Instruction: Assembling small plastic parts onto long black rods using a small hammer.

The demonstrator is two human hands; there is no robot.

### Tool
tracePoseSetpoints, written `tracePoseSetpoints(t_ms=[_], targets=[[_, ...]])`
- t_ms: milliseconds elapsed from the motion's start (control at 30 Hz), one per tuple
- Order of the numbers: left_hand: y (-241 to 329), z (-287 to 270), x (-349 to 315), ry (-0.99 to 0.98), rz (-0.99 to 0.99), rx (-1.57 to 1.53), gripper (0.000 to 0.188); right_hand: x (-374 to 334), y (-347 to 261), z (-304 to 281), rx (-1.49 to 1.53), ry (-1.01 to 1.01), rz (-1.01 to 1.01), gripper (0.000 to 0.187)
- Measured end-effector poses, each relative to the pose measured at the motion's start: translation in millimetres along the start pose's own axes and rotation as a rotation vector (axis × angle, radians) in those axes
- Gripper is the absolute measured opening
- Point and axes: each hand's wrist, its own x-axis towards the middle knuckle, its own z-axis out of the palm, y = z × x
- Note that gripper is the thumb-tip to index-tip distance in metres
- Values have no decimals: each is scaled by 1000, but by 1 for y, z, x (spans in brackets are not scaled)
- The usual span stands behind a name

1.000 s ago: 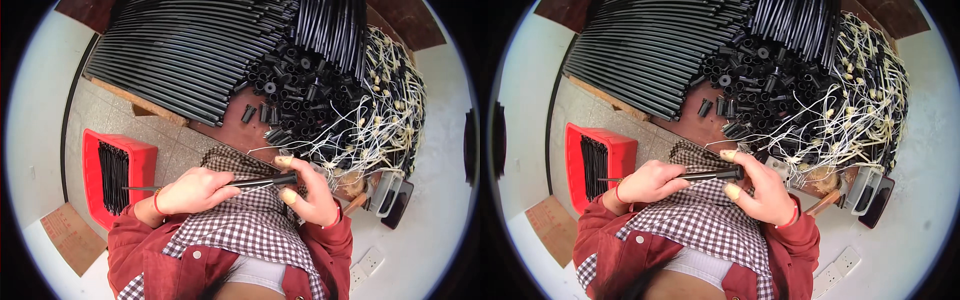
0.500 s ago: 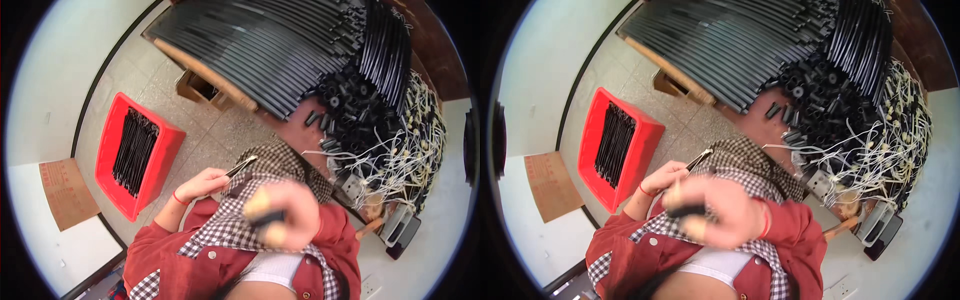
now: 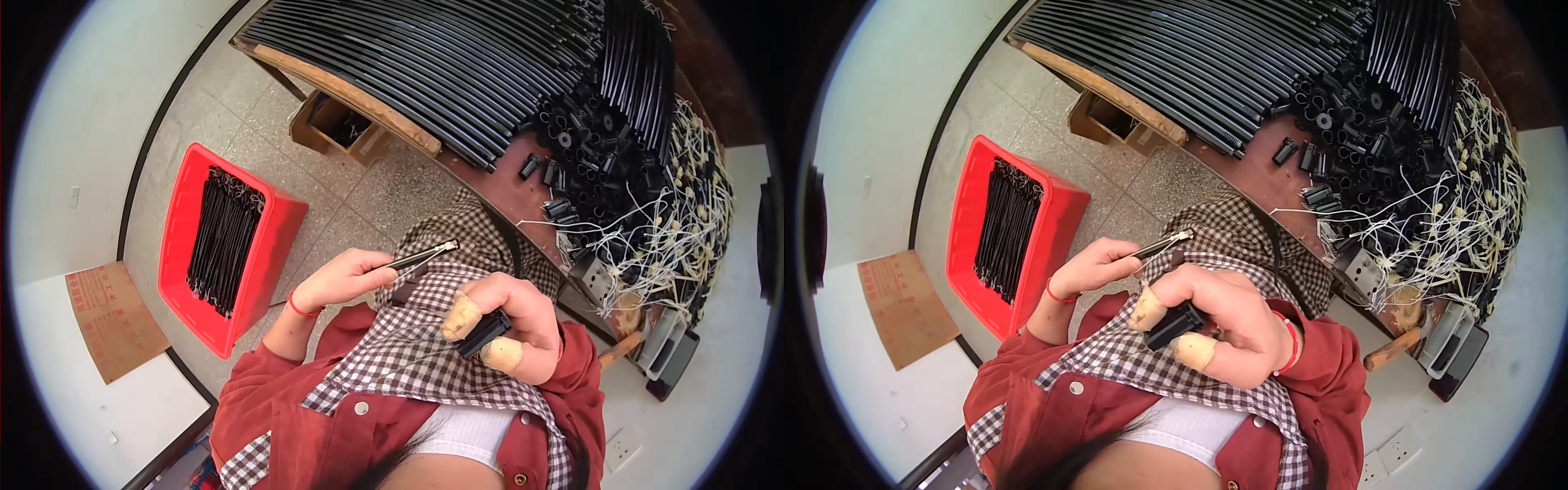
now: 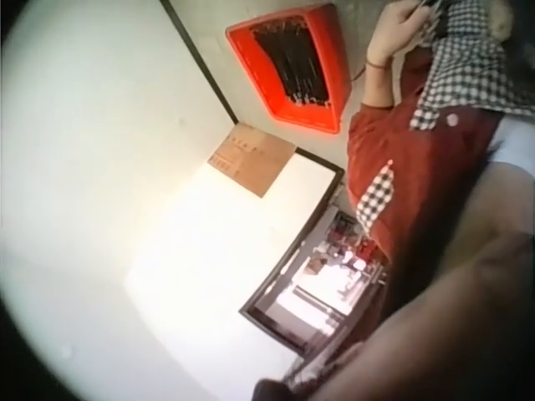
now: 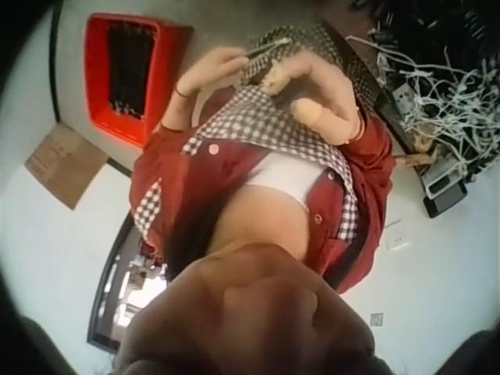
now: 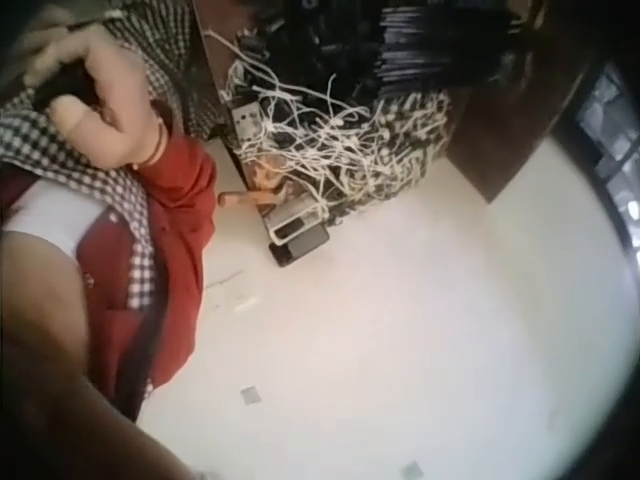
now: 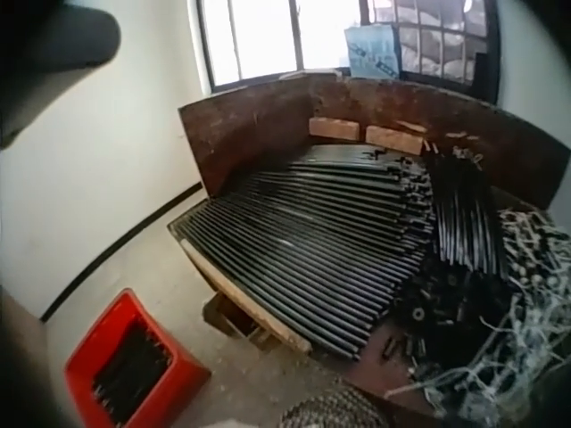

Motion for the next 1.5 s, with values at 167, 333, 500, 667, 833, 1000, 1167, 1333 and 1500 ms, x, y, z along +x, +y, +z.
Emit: tracePoseSetpoints(t_ms=[167,333,500,667,833,1000,1167,1333,1500], targets=[[-7,8,0,-2,-20,-31,20,6,9,0,-72,-34,-149,31],[-6,7,2,-13,-41,-14,22,6,20,3,-140,46,-253,32],[-13,6,6,11,-34,-62,24,14,9,11,-587,-38,-337,28],[-44,13,24,88,-130,-32,26,55,31,56,-816,-52,-1014,13],[-58,35,12,192,-208,-207,28,88,93,16,-1719,-10,-204,44],[-81,21,23,125,-268,-369,29,12,56,4,-1711,82,29,37],[-59,7,35,64,-205,-276,28,3,23,-76,-1877,428,115,23],[-25,6,45,-59,-62,-163,26,24,42,-134,-2040,390,-85,23],[31,16,52,-22,136,99,21,2,5,-110,-1592,300,-81,27]])
